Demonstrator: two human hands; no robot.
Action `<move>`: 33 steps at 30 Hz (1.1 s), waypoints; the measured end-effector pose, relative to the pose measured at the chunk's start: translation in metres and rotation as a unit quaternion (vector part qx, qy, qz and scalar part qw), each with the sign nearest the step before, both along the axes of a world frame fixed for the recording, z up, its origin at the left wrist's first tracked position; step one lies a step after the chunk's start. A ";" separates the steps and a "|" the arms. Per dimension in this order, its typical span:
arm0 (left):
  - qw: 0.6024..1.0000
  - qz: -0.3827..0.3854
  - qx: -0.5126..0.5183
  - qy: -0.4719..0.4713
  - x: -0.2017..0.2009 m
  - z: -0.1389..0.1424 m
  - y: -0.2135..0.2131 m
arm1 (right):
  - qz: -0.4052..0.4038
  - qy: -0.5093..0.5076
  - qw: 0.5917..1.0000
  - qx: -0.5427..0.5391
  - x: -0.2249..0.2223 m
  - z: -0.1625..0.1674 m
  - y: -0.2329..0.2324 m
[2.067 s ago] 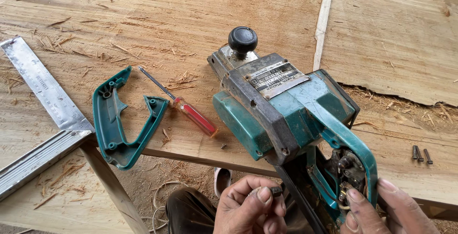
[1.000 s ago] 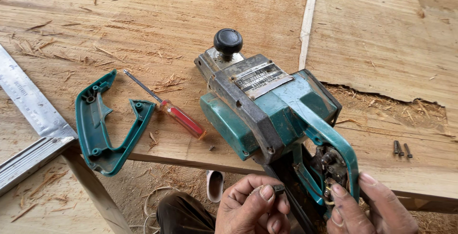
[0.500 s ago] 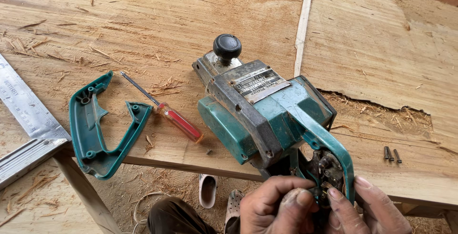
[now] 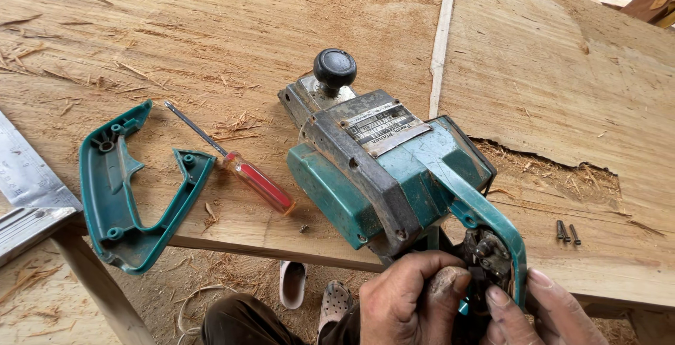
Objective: The person sits on the floor and repairs an electric planer by hand. They connect wires inside the handle, insert screws, and tighten them to secure the internal components.
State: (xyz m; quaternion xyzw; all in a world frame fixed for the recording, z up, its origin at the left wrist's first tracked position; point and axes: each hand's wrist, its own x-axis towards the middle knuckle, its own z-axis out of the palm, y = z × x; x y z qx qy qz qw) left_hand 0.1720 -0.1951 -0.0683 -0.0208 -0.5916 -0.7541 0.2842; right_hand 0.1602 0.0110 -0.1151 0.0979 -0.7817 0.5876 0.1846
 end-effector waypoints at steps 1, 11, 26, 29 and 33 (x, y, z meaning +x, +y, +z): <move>1.000 -0.003 -0.010 -0.002 0.000 0.000 0.000 | 0.003 0.003 1.000 -0.011 0.001 0.001 -0.001; 0.999 0.019 0.039 -0.032 0.004 0.002 0.002 | -0.038 -0.050 0.998 0.002 0.005 0.013 -0.010; 1.000 0.001 -0.018 -0.025 0.009 -0.009 -0.012 | -0.042 -0.078 0.996 0.021 0.000 0.032 -0.008; 0.999 0.002 0.000 -0.032 0.007 -0.007 -0.004 | -0.064 -0.071 0.994 0.047 -0.001 0.032 -0.006; 0.997 0.004 0.042 -0.059 0.003 -0.001 0.008 | -0.045 -0.044 0.996 0.060 -0.005 0.034 -0.006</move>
